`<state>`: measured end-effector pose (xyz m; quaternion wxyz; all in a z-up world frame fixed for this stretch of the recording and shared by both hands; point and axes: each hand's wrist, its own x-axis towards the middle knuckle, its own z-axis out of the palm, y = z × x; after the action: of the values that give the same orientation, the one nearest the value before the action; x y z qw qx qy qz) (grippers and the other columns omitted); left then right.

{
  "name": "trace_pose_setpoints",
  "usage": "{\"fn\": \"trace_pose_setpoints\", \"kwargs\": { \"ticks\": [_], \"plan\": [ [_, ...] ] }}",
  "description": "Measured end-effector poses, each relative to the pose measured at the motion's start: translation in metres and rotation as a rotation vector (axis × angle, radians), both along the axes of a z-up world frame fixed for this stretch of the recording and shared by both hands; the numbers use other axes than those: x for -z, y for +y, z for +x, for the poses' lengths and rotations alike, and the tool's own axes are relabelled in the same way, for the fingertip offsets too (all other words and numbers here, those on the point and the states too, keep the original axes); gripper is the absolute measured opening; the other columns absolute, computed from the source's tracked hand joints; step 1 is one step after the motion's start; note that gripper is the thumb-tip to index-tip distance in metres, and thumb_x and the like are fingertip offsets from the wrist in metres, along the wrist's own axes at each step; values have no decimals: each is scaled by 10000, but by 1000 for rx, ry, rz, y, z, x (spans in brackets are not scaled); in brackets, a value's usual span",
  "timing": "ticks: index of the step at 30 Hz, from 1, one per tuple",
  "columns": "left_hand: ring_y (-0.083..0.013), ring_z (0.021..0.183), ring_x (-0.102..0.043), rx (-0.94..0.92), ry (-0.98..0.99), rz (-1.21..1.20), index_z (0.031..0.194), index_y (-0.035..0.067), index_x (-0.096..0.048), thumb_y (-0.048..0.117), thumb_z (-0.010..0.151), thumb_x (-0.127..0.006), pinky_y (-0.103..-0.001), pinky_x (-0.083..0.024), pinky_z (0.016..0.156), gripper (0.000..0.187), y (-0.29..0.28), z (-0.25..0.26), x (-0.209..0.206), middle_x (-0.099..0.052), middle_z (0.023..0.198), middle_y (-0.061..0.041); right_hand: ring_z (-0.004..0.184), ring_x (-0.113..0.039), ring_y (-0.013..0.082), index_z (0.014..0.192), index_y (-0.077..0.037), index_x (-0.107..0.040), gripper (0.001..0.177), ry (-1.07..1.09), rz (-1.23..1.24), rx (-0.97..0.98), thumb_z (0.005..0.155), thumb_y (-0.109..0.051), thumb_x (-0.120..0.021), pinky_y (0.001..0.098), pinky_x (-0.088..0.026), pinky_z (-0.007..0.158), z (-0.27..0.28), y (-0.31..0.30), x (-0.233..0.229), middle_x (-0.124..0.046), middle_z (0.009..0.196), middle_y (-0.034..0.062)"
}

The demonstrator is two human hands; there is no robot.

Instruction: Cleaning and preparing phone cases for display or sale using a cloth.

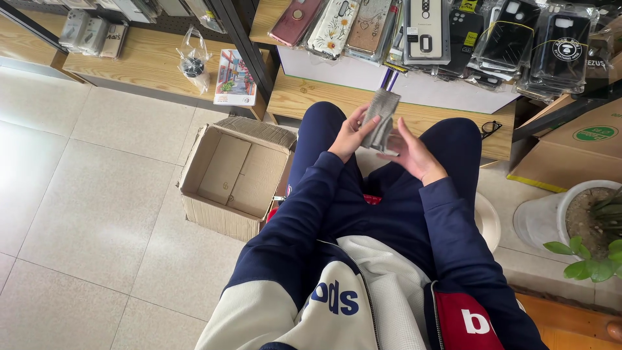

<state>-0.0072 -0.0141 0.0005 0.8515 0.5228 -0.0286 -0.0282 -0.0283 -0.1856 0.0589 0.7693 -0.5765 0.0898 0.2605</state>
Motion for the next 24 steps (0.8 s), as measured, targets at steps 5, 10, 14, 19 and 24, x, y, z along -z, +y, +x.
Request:
{"fn": "trace_pose_setpoints", "kwargs": {
  "ticks": [5,10,14,19,24],
  "plan": [
    [-127,905,-667,96,-44,256,1290,164,-656,196,889,-831,-290,-645,776,438,-9,2,30,-721,1005,-34,1155,-665,211,1323,-145,-650,493,-77,57,74,1035,-541,-600,474,-521,1047,17,-14,58,-678,1309,67],
    [-202,960,-730,21,-77,441,1231,201,-698,253,933,-769,-380,-626,851,311,5,8,-2,-777,940,-45,1087,-703,189,1359,-153,-660,482,-134,161,269,1019,-494,-623,427,-572,1030,11,-13,13,-720,1258,71],
    [-247,781,-736,-203,-31,329,1134,81,-698,117,955,-642,-378,-673,669,191,39,37,-24,-731,946,-118,1231,-680,242,1378,-131,-620,457,-187,97,324,1077,-468,-549,450,-528,1073,16,-24,30,-697,1302,170],
    [-208,658,-744,-593,101,376,1039,95,-688,250,955,-593,-309,-640,585,200,126,103,-27,-714,864,-123,1210,-691,296,1349,-76,-626,452,-199,60,340,1092,-440,-551,505,-538,1057,16,-15,28,-703,1250,223],
    [-136,721,-728,-553,391,463,1152,57,-529,334,897,-578,-232,-517,575,380,184,146,-23,-649,1017,-73,1138,-704,241,1350,-10,-547,474,-156,115,335,1047,-374,-534,295,-550,968,14,-9,27,-663,1279,90]
  ]
}}
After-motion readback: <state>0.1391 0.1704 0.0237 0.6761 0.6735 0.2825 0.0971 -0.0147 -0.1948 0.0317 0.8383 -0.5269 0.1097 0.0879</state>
